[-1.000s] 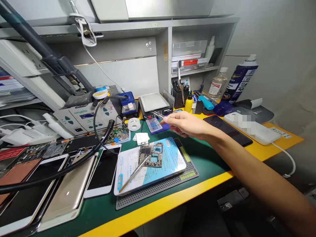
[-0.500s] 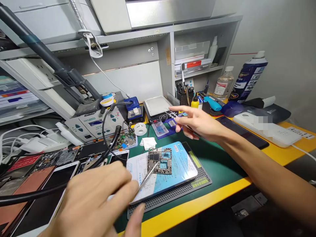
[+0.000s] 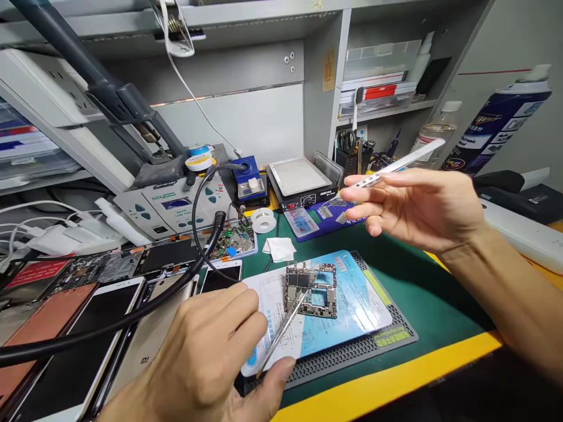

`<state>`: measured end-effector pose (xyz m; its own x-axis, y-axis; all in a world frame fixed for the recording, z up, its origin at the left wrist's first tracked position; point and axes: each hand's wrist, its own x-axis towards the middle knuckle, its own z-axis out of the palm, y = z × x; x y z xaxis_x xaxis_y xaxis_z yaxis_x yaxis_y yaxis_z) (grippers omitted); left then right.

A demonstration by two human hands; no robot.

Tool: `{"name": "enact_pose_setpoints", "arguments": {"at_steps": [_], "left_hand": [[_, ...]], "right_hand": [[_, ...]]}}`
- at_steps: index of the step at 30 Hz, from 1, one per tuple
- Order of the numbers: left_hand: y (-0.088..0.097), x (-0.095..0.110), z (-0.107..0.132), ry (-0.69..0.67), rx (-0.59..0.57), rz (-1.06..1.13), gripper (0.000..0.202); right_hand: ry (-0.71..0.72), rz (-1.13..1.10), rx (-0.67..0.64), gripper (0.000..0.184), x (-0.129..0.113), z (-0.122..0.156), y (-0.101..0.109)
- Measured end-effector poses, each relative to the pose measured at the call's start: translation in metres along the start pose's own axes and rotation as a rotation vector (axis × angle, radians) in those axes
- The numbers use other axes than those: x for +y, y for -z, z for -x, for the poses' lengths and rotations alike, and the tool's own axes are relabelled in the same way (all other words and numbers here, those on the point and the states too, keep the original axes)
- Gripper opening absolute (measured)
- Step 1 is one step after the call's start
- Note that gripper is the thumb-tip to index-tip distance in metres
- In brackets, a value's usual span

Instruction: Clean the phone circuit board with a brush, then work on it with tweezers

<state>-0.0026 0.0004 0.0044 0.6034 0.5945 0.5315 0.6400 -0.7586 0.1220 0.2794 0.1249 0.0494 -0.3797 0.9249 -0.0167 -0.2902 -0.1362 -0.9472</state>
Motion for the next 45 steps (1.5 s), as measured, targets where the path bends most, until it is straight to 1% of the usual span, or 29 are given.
{"name": "enact_pose_setpoints", "arguments": {"at_steps": [3, 6, 8, 10, 14, 18, 21, 24, 27, 32, 41, 45], "left_hand": [[-0.002, -0.003, 0.004, -0.011, 0.021, -0.017, 0.012], [-0.006, -0.006, 0.007, -0.026, 0.042, -0.028, 0.010], [-0.009, -0.007, 0.009, -0.028, 0.060, -0.035, 0.011], [-0.012, -0.007, 0.010, -0.027, 0.071, -0.047, 0.014], [-0.017, -0.006, 0.012, -0.010, 0.049, -0.069, 0.023], [-0.021, -0.006, 0.014, -0.002, 0.061, -0.082, 0.025], [-0.022, -0.006, 0.014, -0.004, 0.070, -0.093, 0.024], [-0.022, -0.007, 0.013, -0.015, 0.081, -0.106, 0.022], [-0.023, -0.006, 0.013, -0.023, 0.086, -0.098, 0.024], [-0.023, -0.005, 0.017, -0.035, 0.064, -0.092, 0.026], [-0.025, -0.007, 0.017, -0.022, 0.069, -0.108, 0.026], [-0.025, -0.006, 0.017, -0.018, 0.053, -0.099, 0.025]], "right_hand": [[0.032, 0.085, -0.042, 0.019, 0.012, 0.002, -0.007], [0.011, 0.163, -0.079, 0.027, 0.023, 0.004, -0.013], [0.004, 0.194, -0.079, 0.028, 0.028, 0.006, -0.016], [-0.006, 0.210, -0.064, 0.025, 0.030, 0.007, -0.017], [-0.059, 0.204, -0.071, 0.019, 0.030, 0.007, -0.018], [-0.086, 0.214, -0.081, 0.012, 0.031, 0.008, -0.018], [-0.059, 0.274, -0.096, 0.007, 0.031, 0.010, -0.017], [-0.040, 0.353, -0.147, 0.004, 0.029, 0.012, -0.015], [-0.013, 0.413, -0.187, 0.005, 0.026, 0.014, -0.011], [0.064, 0.512, -0.208, 0.008, 0.019, 0.014, -0.008], [0.104, 0.680, -0.254, 0.003, 0.016, 0.019, -0.007], [0.157, 0.752, -0.290, 0.002, 0.018, 0.017, -0.006]]}}
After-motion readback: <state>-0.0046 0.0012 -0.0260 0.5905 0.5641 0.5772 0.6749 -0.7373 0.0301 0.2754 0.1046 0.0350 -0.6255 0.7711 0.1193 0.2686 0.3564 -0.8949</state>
